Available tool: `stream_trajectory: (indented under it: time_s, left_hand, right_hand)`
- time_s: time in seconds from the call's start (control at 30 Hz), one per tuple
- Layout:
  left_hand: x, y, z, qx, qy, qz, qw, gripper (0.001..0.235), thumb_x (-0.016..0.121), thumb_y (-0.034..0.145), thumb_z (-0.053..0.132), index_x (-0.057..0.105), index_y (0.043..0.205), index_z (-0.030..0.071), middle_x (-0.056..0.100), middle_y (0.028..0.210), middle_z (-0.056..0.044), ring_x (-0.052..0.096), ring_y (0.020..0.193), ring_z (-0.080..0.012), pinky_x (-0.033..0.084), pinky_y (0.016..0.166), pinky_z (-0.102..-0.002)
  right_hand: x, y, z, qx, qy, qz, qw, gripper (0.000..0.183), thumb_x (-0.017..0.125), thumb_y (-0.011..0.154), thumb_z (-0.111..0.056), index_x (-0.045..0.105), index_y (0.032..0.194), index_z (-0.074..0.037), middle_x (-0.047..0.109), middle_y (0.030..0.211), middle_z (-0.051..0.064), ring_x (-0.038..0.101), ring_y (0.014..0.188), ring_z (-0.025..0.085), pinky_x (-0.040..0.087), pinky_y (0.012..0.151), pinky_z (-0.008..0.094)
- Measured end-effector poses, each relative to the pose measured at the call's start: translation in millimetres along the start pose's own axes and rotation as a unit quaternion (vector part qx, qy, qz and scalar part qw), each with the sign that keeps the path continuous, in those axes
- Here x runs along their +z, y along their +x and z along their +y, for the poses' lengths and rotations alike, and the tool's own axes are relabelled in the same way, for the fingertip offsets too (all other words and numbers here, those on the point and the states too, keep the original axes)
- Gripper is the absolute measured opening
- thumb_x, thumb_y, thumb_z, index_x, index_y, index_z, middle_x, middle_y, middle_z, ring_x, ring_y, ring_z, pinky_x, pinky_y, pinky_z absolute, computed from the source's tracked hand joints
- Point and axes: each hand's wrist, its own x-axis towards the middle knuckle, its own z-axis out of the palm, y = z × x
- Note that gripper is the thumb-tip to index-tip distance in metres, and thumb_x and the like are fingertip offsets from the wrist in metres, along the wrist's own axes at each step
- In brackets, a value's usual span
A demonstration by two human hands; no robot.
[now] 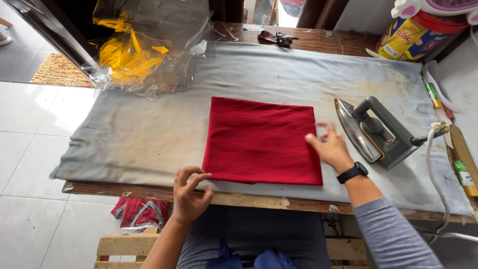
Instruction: The person irons a red t-shirt on an ironing board, smoothing the body, sleeves, and collar. They fold the shirt neatly and place it into a clear plastic bag.
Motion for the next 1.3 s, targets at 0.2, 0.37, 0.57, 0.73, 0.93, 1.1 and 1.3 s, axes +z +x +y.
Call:
stream_trajectory:
  time_s: [0.2, 0.37, 0.57, 0.73, 0.93, 1.1, 1.3]
  left_hand:
    - [33, 34, 66, -0.233, -0.133, -0.085, 0.960, 0.050, 0.068, 0.091, 0.024, 0.053, 0.138, 0.013, 0.052, 0.134, -0.010, 0.054, 0.125, -0.0245, 0.051, 0.103, -0.038]
    - [53, 123, 103, -0.613, -0.312, -0.114, 0.717, 0.102, 0.047, 0.076, 0.060, 0.012, 0.165, 0.026, 0.013, 0.171, -0.002, 0.032, 0.154, -0.0287, 0.039, 0.116, -0.052]
    - [113, 147, 54, -0.334, -0.837, 0.019, 0.433, 0.052, 0.058, 0.080, 0.069, 0.039, 0.079, 0.020, 0.039, 0.066, 0.001, 0.037, 0.062, -0.0140, 0.036, 0.062, -0.027]
    - [113, 159, -14, -0.454, -0.722, 0.055, 0.520, 0.065, 0.053, 0.078, 0.071, 0.056, 0.114, 0.016, 0.059, 0.105, -0.010, 0.055, 0.098, -0.0274, 0.046, 0.091, -0.042]
    - [92, 134, -73, -0.403, -0.626, 0.079, 0.663, 0.033, 0.070, 0.092, 0.025, 0.067, 0.125, 0.019, 0.075, 0.119, -0.003, 0.070, 0.109, -0.0147, 0.056, 0.093, -0.029]
    - [77, 146, -93, -0.466, -0.376, 0.048, 0.799, 0.109, 0.081, 0.080, 0.003, 0.013, 0.165, 0.013, 0.057, 0.141, -0.020, 0.063, 0.120, -0.0288, 0.056, 0.099, -0.040]
    - [80, 117, -87, -0.361, -0.114, 0.058, 0.924, 0.087, 0.083, 0.085, 0.009, 0.033, 0.156, 0.005, 0.047, 0.145, -0.024, 0.058, 0.128, -0.0397, 0.061, 0.097, -0.044]
  right_hand:
    - [-32, -1, -59, 0.109, 0.429, -0.230, 0.867, 0.063, 0.076, 0.079, 0.006, 0.065, 0.136, -0.018, 0.066, 0.118, 0.014, 0.062, 0.095, 0.017, 0.060, 0.074, 0.031]
    - [-129, -29, -162, -0.124, 0.264, -0.217, 0.932, 0.068, 0.073, 0.081, -0.006, 0.059, 0.145, -0.025, 0.056, 0.136, 0.004, 0.064, 0.115, 0.016, 0.061, 0.087, 0.027]
    - [-141, -89, -188, -0.570, 0.043, -0.085, 0.816, 0.052, 0.049, 0.087, 0.008, 0.069, 0.131, -0.011, 0.059, 0.144, 0.012, 0.064, 0.127, 0.028, 0.052, 0.105, 0.036]
    - [-64, -99, -128, -0.676, -0.229, 0.070, 0.697, 0.027, 0.047, 0.101, -0.008, 0.073, 0.096, -0.012, 0.059, 0.146, 0.002, 0.052, 0.076, 0.021, 0.040, 0.055, 0.033]
    - [-4, -126, -37, -0.702, -0.157, -0.108, 0.686, 0.051, 0.045, 0.097, 0.000, 0.060, 0.143, -0.014, 0.050, 0.148, 0.023, 0.058, 0.084, 0.023, 0.047, 0.065, 0.035]
    - [-37, -55, -43, -0.608, -0.204, 0.127, 0.757, 0.025, 0.054, 0.101, -0.016, 0.066, 0.122, -0.009, 0.062, 0.107, 0.018, 0.064, 0.082, 0.031, 0.050, 0.078, 0.048]
    - [-37, 73, 116, -0.065, -0.371, 0.110, 0.920, 0.076, 0.045, 0.112, -0.065, 0.064, 0.131, 0.006, 0.068, 0.115, 0.035, 0.066, 0.109, 0.056, 0.042, 0.088, 0.065]
